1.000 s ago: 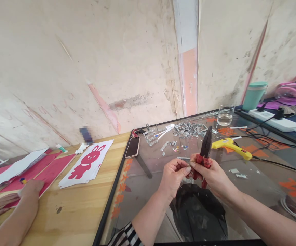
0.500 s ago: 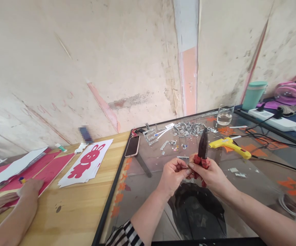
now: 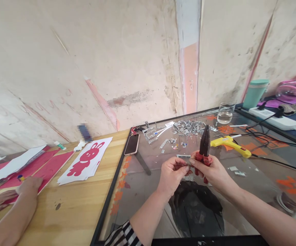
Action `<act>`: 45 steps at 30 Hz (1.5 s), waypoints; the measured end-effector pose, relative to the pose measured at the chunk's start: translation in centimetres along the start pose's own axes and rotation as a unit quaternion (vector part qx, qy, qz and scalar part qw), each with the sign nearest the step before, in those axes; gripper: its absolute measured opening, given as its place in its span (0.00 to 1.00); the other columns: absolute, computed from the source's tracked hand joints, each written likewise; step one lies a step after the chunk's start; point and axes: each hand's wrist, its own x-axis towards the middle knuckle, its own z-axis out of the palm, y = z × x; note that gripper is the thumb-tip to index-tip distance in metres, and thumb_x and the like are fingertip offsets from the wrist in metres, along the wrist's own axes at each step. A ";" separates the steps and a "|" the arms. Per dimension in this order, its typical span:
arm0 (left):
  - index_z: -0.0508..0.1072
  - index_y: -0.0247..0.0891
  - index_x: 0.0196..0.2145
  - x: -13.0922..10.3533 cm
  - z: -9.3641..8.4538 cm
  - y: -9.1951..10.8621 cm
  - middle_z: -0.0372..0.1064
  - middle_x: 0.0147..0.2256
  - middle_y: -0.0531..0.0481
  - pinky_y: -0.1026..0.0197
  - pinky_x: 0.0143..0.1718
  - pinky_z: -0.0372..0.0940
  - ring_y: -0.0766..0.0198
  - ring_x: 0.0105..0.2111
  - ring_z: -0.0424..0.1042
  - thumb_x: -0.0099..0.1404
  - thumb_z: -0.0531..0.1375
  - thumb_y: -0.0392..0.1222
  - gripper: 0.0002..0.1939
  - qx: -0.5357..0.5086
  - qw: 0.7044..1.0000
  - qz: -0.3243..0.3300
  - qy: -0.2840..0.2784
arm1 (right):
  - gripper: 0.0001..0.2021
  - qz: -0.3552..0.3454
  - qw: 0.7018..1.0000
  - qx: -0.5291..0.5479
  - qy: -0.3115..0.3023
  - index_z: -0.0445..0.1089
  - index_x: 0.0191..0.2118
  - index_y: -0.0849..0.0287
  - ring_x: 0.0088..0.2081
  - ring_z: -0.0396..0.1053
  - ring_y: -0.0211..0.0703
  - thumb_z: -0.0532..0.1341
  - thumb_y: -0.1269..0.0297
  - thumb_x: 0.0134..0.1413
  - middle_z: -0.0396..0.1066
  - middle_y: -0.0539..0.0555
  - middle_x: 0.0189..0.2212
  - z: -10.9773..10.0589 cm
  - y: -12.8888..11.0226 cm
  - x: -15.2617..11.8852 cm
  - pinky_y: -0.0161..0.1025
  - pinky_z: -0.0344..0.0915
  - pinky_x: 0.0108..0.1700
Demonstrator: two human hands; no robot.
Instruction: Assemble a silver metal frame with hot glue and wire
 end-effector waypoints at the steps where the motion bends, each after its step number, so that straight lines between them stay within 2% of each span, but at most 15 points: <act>1: 0.69 0.33 0.26 0.0 0.0 0.0 0.67 0.22 0.52 0.65 0.27 0.62 0.67 0.24 0.69 0.47 0.66 0.41 0.11 -0.005 1.000 -0.004 0.000 | 0.14 0.003 1.000 0.003 -0.004 0.63 0.25 0.58 0.13 0.52 0.30 0.60 0.52 0.43 0.56 0.44 0.12 0.0 -0.1 0.0 0.30 0.47 0.12; 8: 0.68 0.33 0.27 0.2 -0.3 0.2 0.67 0.21 0.52 0.68 0.24 0.61 0.69 0.21 0.68 0.47 0.66 0.38 0.11 -0.086 0.993 -0.071 -0.021 | 0.16 0.005 0.998 0.021 -0.052 0.61 0.23 0.59 0.15 0.53 0.30 0.59 0.50 0.45 0.56 0.44 0.13 -0.2 -0.5 0.0 0.28 0.45 0.11; 13: 0.70 0.33 0.30 0.1 -0.4 0.3 0.68 0.24 0.53 0.70 0.26 0.62 0.72 0.22 0.68 0.44 0.68 0.35 0.14 -0.171 0.977 -0.115 -0.048 | 0.16 0.004 0.998 0.028 -0.048 0.61 0.25 0.59 0.16 0.55 0.30 0.60 0.50 0.44 0.57 0.45 0.16 -0.1 -0.5 -0.1 0.27 0.47 0.11; 16: 0.70 0.32 0.29 0.0 -0.3 0.4 0.68 0.24 0.53 0.70 0.27 0.62 0.72 0.23 0.69 0.43 0.68 0.34 0.14 -0.205 0.968 -0.135 -0.055 | 0.16 -0.002 0.998 0.032 -0.052 0.61 0.26 0.59 0.17 0.56 0.30 0.59 0.50 0.45 0.56 0.45 0.16 -0.1 -0.5 -0.1 0.27 0.48 0.11; 21: 0.69 0.33 0.27 0.0 -0.5 0.3 0.68 0.22 0.53 0.70 0.25 0.63 0.70 0.23 0.70 0.44 0.68 0.35 0.13 -0.183 0.972 -0.127 -0.075 | 0.16 -0.013 0.998 0.031 -0.048 0.61 0.27 0.58 0.16 0.54 0.30 0.60 0.50 0.43 0.55 0.44 0.15 0.1 -0.5 -0.3 0.27 0.49 0.11; 26: 0.69 0.32 0.26 0.0 -0.5 0.3 0.69 0.22 0.51 0.72 0.22 0.63 0.70 0.21 0.70 0.43 0.68 0.34 0.13 -0.184 0.972 -0.134 -0.054 | 0.15 -0.034 0.998 0.043 -0.036 0.60 0.28 0.57 0.15 0.51 0.29 0.59 0.50 0.45 0.55 0.43 0.15 0.1 -0.2 -0.4 0.28 0.49 0.12; 34: 0.70 0.31 0.25 0.0 -0.6 0.1 0.69 0.21 0.50 0.75 0.22 0.64 0.72 0.21 0.70 0.46 0.65 0.26 0.08 -0.302 0.930 -0.210 -0.027 | 0.13 -0.069 0.997 -0.015 -0.022 0.61 0.28 0.58 0.14 0.52 0.28 0.59 0.53 0.46 0.57 0.44 0.17 -0.1 -0.5 -0.4 0.30 0.51 0.13; 39: 0.70 0.31 0.26 0.1 -0.9 0.2 0.70 0.23 0.50 0.75 0.22 0.64 0.73 0.21 0.70 0.49 0.62 0.24 0.06 -0.350 0.905 -0.240 -0.023 | 0.13 -0.058 0.997 0.017 -0.046 0.61 0.30 0.59 0.17 0.54 0.30 0.56 0.53 0.49 0.57 0.45 0.17 0.2 0.3 -0.3 0.28 0.52 0.14; 42: 0.70 0.31 0.26 0.2 -0.9 0.1 0.70 0.23 0.49 0.75 0.22 0.64 0.73 0.21 0.70 0.50 0.62 0.25 0.06 -0.345 0.909 -0.234 -0.027 | 0.14 -0.036 0.998 0.022 -0.043 0.61 0.30 0.59 0.16 0.53 0.30 0.55 0.52 0.50 0.56 0.44 0.15 0.3 0.6 -0.4 0.28 0.51 0.13; 45: 0.70 0.31 0.26 0.3 -1.0 0.1 0.70 0.22 0.49 0.75 0.22 0.65 0.71 0.22 0.70 0.49 0.62 0.25 0.06 -0.318 0.925 -0.206 -0.029 | 0.14 -0.034 0.999 0.015 -0.026 0.61 0.30 0.59 0.14 0.52 0.29 0.57 0.52 0.49 0.57 0.43 0.15 0.2 0.3 -0.5 0.29 0.50 0.13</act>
